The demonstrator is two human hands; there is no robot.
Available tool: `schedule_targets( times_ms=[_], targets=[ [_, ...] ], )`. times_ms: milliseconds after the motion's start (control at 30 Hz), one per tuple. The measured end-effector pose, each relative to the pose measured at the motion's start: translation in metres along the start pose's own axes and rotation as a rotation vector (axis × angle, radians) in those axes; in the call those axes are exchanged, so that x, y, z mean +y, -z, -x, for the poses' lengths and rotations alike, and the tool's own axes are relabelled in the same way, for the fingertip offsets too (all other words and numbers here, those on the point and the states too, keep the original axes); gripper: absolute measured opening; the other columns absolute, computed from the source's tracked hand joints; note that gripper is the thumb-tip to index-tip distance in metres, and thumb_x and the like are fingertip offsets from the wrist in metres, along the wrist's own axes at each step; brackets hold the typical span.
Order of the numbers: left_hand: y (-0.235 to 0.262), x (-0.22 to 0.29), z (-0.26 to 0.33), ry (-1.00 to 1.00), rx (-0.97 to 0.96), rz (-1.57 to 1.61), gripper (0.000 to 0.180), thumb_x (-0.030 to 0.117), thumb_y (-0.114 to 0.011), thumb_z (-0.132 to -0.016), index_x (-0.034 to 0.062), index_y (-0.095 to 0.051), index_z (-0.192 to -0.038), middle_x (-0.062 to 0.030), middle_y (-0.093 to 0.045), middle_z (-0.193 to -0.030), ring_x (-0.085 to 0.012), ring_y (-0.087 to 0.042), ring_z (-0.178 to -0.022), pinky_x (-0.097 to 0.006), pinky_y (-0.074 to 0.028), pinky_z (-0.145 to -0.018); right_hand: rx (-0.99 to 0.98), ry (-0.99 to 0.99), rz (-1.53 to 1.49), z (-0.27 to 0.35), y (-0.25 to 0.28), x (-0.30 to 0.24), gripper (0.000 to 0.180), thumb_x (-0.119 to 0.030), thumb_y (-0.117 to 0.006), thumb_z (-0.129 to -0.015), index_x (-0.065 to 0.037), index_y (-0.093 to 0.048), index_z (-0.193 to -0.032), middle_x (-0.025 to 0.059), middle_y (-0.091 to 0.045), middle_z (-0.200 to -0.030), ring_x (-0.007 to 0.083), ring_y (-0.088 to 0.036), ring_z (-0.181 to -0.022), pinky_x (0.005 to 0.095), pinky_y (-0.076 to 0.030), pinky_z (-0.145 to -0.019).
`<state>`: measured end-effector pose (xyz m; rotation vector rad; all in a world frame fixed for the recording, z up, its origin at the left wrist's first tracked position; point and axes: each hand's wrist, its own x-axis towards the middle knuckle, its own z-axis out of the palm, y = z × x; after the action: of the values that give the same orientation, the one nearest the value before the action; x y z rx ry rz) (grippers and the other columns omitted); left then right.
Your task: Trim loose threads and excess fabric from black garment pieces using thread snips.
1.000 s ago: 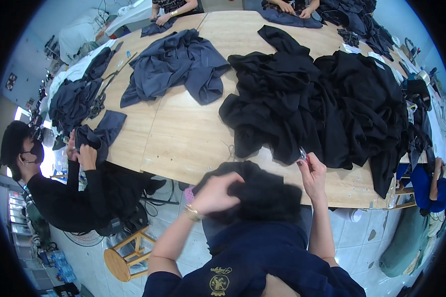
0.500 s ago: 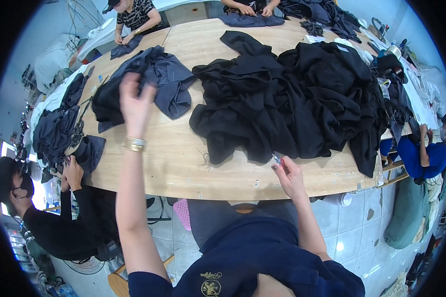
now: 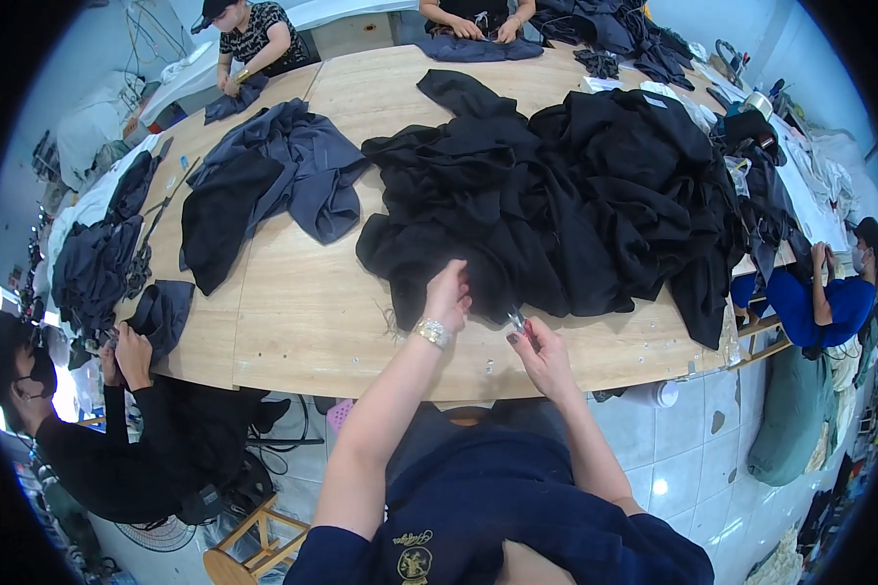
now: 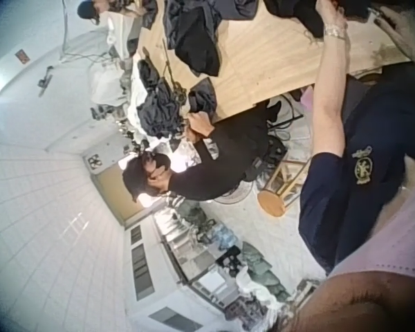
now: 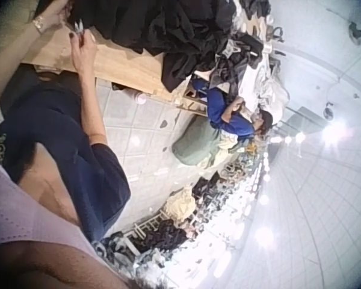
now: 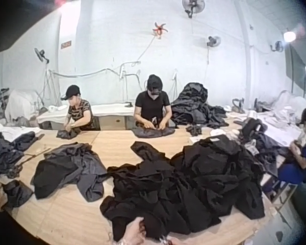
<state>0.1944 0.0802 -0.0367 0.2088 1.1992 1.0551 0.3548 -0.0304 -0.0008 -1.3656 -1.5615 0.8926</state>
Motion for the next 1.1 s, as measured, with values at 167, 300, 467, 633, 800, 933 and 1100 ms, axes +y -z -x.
schedule_targets(
  times_ms=[167,300,467,633,800,933,1100],
  targets=[
    [0.007,0.076,0.071,-0.036,-0.463,0.427,0.003,0.016,-0.061,-0.083,0.0144,-0.059,-0.082,0.0035,-0.061,-0.073,-0.0074,-0.053,-0.061,-0.021,-0.038,-0.052,0.071,-0.022,-0.088,-0.001,0.008,0.012,0.027,-0.022,-0.06,-0.088,-0.002,-0.047,-0.074,0.0048,-0.04,-0.056,0.0114,-0.037,-0.051,0.0278,-0.033,-0.047],
    [0.015,0.143,0.15,-0.519,-0.499,0.452,0.009,0.018,-0.055,-0.088,0.0125,-0.06,-0.094,0.001,-0.065,-0.085,-0.0067,-0.06,-0.067,-0.021,-0.042,-0.052,0.138,-0.067,-0.184,-0.003,0.014,0.013,0.027,-0.02,-0.055,-0.092,-0.002,-0.046,-0.074,-0.0022,-0.036,-0.058,0.0051,-0.032,-0.056,0.0239,-0.028,-0.048],
    [0.03,0.132,0.127,-0.619,-0.4,0.342,0.014,0.022,-0.053,-0.091,0.0097,-0.06,-0.094,-0.0013,-0.064,-0.088,-0.0123,-0.062,-0.077,-0.025,-0.046,-0.058,0.142,-0.103,-0.383,-0.01,0.005,0.014,0.028,-0.021,-0.054,-0.093,-0.004,-0.045,-0.074,-0.0047,-0.034,-0.061,0.0045,-0.03,-0.059,0.0221,-0.027,-0.05],
    [0.059,0.019,0.027,0.0,-0.017,0.02,0.026,0.032,-0.069,-0.08,0.0094,-0.059,-0.087,-0.0031,-0.063,-0.082,-0.0147,-0.059,-0.073,-0.031,-0.048,-0.065,0.069,-0.058,-0.393,-0.004,-0.005,0.006,0.028,-0.021,-0.055,-0.093,-0.004,-0.043,-0.074,-0.0048,-0.033,-0.062,0.0044,-0.029,-0.059,0.0224,-0.026,-0.05],
    [0.03,0.003,0.002,0.09,-0.002,0.014,0.037,0.036,-0.073,-0.077,0.0102,-0.052,-0.093,-0.0014,-0.057,-0.076,-0.0149,-0.057,-0.068,-0.028,-0.046,-0.058,0.078,-0.055,-0.348,0.008,-0.003,0.01,0.031,-0.021,-0.055,-0.093,-0.004,-0.041,-0.072,-0.0039,-0.032,-0.061,0.0047,-0.029,-0.059,0.0232,-0.026,-0.049],
    [0.017,-0.007,-0.005,-0.066,0.272,-0.07,0.044,0.041,-0.074,-0.075,0.0089,-0.049,-0.093,0.0018,-0.045,-0.067,-0.0108,-0.05,-0.056,-0.024,-0.036,-0.043,0.095,-0.049,-0.313,0.01,0.002,0.007,0.031,-0.022,-0.056,-0.092,-0.004,-0.041,-0.072,-0.003,-0.032,-0.059,0.0054,-0.029,-0.058,0.024,-0.026,-0.049],
    [0.019,-0.013,-0.007,-0.119,0.343,-0.197,0.036,0.041,-0.068,-0.078,0.0121,-0.055,-0.095,0.0025,-0.045,-0.066,-0.0092,-0.047,-0.053,-0.021,-0.028,-0.043,0.117,-0.045,-0.29,0.013,0.003,0.005,0.031,-0.022,-0.056,-0.092,-0.003,-0.041,-0.072,-0.0023,-0.033,-0.058,0.0058,-0.03,-0.057,0.0243,-0.027,-0.049]
  ],
)
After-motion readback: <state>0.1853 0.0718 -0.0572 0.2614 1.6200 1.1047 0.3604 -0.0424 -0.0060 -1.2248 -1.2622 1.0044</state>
